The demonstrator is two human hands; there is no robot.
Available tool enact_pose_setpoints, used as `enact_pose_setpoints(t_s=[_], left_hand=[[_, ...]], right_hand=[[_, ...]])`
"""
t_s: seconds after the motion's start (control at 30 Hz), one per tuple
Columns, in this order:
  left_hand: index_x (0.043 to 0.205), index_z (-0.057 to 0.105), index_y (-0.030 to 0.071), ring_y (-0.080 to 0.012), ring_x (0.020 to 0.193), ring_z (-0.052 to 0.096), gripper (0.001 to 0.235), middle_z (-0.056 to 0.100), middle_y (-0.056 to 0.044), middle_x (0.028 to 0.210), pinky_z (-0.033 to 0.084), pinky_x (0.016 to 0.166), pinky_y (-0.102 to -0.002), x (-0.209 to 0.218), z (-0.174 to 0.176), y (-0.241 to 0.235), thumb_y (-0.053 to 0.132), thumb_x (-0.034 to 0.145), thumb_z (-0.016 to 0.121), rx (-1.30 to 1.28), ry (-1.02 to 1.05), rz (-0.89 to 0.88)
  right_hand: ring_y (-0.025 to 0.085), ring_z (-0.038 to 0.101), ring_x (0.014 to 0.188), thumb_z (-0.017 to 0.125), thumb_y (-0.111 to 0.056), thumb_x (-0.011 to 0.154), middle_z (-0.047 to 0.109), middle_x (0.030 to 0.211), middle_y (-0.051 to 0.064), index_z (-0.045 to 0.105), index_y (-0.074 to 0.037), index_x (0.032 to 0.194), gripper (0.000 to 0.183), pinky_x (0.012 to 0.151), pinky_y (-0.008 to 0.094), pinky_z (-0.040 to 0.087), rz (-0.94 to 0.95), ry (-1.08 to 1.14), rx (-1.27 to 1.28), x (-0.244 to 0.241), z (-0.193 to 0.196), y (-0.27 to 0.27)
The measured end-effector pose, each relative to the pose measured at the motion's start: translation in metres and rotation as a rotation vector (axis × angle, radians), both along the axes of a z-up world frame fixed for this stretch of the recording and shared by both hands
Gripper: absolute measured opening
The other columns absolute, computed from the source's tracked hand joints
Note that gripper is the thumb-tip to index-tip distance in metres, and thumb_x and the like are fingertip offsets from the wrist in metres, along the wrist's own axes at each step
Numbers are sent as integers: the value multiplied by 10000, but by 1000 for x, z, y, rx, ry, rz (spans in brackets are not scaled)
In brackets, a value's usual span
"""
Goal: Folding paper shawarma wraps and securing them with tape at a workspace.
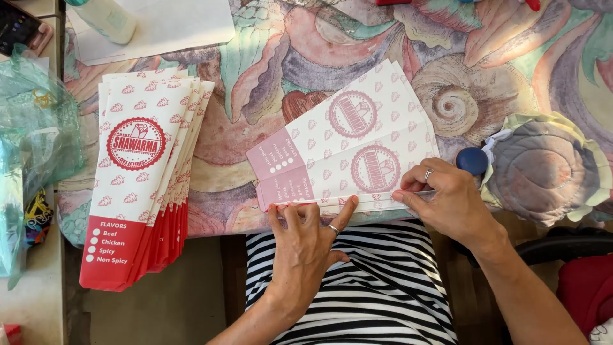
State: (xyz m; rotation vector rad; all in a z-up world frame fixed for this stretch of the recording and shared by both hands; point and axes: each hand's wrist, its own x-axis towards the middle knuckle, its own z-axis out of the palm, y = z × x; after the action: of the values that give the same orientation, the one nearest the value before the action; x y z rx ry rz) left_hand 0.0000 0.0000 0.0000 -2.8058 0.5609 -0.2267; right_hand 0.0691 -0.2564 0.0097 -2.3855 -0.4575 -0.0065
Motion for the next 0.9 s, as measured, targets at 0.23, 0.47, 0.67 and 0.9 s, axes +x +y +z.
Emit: enact_pose_setpoints(t_s=[0.23,0.47,0.67,0.9], left_hand=[[1606,160,524,-318,814,503,1364,515,-126,975,508,901,-616,-2,-5,1,1008,456,712,3,10,1],[1596,178,537,-316,829,491,1356,505,-109,978,492,911,-632,0,-7,0,964,440,744,-32,20,14],[1603,164,527,-326,856,510,1364,523,-115,978,507,898,-635,-1,-8,-1,970,449,742,-23,33,11],[1601,206,518,-316,863,502,1282,528,-126,1004,493,898,-620,-1,-1,-1,916,509,748,-45,68,18]], right_hand=[[213,620,972,880,-191,803,637,993,65,729,-47,903,232,853,326,508,-85,-140,-113,-12,-2,-23],[264,693,1023,757,111,901,721,1100,160,752,27,1052,173,987,354,547,-81,-237,-42,-20,25,-33],[315,640,1128,922,-88,892,752,1196,171,797,-10,1081,240,1023,410,517,-215,-378,-262,-17,17,-70],[303,693,1097,928,-70,807,759,1200,179,766,29,1157,399,1046,418,530,-135,-339,-258,-19,17,-67]])
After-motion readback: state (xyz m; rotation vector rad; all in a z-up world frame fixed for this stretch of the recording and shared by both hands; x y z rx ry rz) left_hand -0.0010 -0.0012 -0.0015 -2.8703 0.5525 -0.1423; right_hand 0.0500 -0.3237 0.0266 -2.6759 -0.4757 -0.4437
